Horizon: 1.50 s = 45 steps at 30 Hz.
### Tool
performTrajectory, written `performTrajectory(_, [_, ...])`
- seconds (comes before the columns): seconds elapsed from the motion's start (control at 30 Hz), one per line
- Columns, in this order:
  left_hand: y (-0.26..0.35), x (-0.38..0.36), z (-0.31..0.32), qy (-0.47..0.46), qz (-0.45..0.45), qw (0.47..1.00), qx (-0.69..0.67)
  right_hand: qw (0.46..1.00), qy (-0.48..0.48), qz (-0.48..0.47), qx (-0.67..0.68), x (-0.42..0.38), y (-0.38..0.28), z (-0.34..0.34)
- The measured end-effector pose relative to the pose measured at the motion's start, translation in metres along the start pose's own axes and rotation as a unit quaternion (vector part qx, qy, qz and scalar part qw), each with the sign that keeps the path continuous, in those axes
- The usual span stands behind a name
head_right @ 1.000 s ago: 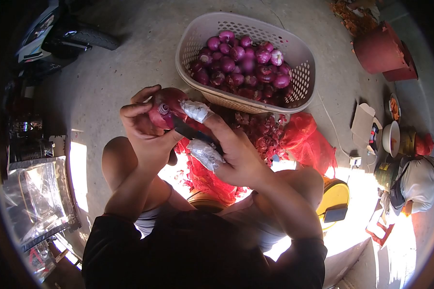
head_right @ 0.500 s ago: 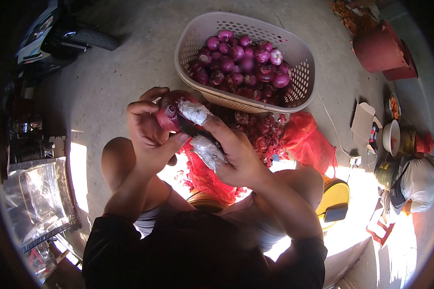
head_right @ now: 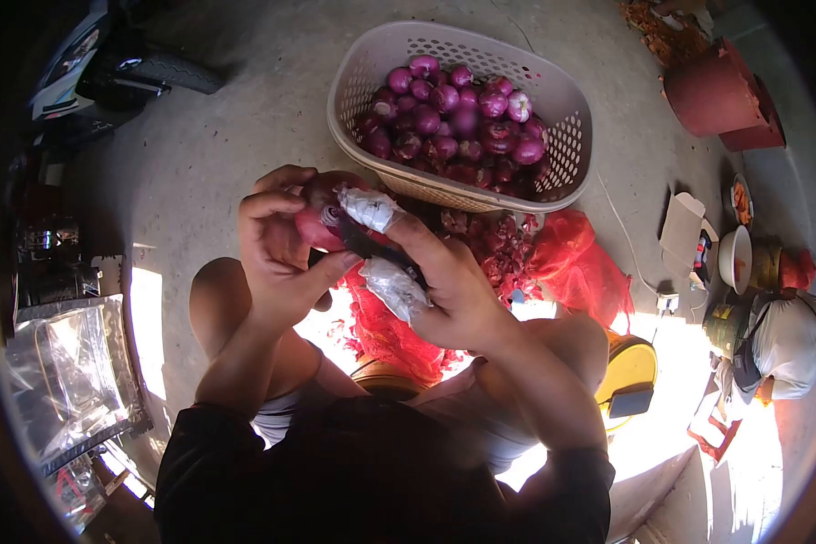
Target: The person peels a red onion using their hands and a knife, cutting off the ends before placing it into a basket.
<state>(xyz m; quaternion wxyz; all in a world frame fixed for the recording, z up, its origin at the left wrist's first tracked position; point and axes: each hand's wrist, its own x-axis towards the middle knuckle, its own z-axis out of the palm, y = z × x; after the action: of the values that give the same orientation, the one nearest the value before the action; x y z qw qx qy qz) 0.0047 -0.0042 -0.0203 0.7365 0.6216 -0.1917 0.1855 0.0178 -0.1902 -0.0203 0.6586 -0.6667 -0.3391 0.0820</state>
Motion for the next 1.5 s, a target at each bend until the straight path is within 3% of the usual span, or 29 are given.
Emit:
performTrajectory(0.4, [0.0,-0.001,0.001,0.013,-0.004,1.0,-0.008,0.996,0.019,-0.023,-0.083,0.008,-0.01,0.001])
performTrajectory(0.6, [0.005,-0.002,0.004,0.028,-0.044,0.996,-0.066,0.993,0.083,-0.052,-0.07,0.012,-0.011,0.006])
performTrajectory(0.7, [0.008,-0.001,0.005,0.033,-0.05,0.994,-0.091,0.981,0.118,0.098,0.118,-0.001,-0.011,0.004])
performTrajectory(0.9, [0.008,0.0,0.003,0.031,-0.047,0.995,-0.082,0.997,0.068,-0.038,-0.026,0.01,-0.017,0.0])
performTrajectory(1.0, [0.009,0.0,0.004,0.034,-0.051,0.995,-0.08,0.998,0.046,-0.009,-0.042,0.004,-0.018,-0.003])
performTrajectory(1.1, [0.01,0.0,0.005,0.033,-0.048,0.995,-0.079,0.994,-0.01,0.097,-0.048,0.0,-0.027,-0.008])
performTrajectory(1.17, [0.011,0.0,0.006,0.031,-0.043,0.996,-0.077,0.994,-0.014,0.088,-0.069,0.002,-0.029,-0.008])
performTrajectory(1.23, [0.011,0.001,0.006,0.031,-0.03,0.996,-0.072,0.995,0.026,-0.022,-0.098,0.008,-0.025,-0.003])
performTrajectory(1.37, [0.013,0.003,0.003,0.046,-0.015,0.997,-0.053,0.996,0.084,-0.024,0.028,0.005,-0.027,-0.002])
performTrajectory(1.5, [0.013,0.003,0.0,0.058,-0.018,0.993,-0.098,0.986,0.114,0.076,0.091,0.002,-0.031,-0.005])
